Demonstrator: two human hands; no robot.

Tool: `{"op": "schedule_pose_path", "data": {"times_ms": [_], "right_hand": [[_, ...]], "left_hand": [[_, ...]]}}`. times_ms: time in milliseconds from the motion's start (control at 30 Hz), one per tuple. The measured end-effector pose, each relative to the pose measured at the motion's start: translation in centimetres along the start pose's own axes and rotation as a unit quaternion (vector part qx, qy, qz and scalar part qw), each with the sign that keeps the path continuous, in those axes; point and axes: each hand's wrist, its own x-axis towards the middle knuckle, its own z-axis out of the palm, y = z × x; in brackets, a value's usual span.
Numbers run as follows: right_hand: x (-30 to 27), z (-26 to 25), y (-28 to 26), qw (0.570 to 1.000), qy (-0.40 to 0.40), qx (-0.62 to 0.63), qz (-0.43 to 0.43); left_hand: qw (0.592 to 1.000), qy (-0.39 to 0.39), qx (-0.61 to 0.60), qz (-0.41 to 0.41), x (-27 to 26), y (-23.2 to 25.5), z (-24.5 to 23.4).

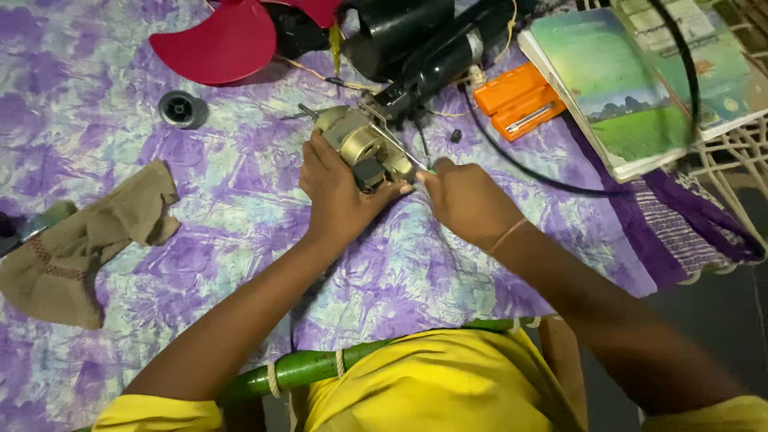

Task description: The person disassembles an electric fan motor using a screwdriver, removes the motor housing, and reassembles the components. The person handles the motor, fan blades, and various small parts while working on a patterned cloth surface.

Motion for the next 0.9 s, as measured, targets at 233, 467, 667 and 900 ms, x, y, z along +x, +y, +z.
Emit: {"op": "schedule_pose_path", "data": {"times_ms": [233, 467, 667, 900], "right_hand": [[0.2, -0.9, -1.6, 0.99, 0.051, -0.128, -0.022], [0.1, -1.2, -1.4, 0.912, 0.086, -0.367, -0.161], [-0.1, -2.1, -1.4, 0.946, 0.115, -0.249, -0.174], [-0.3, -1.4, 0.6, 0.669, -0.086, 0.696, 0.246]], "left_hand": [[0.999, -0.021, -0.022, -0.031, 0.1, -0.1, 0.2], [0.999, -0.022, 0.001, -0.038, 0.2, -0.2, 0.6], [0.997, -0.052, -0.021, -0.044, 0.4, 0.2, -0.4], [0.994, -0.046, 0.042, 0.089, 3.9, -1.6, -3.5]]}}
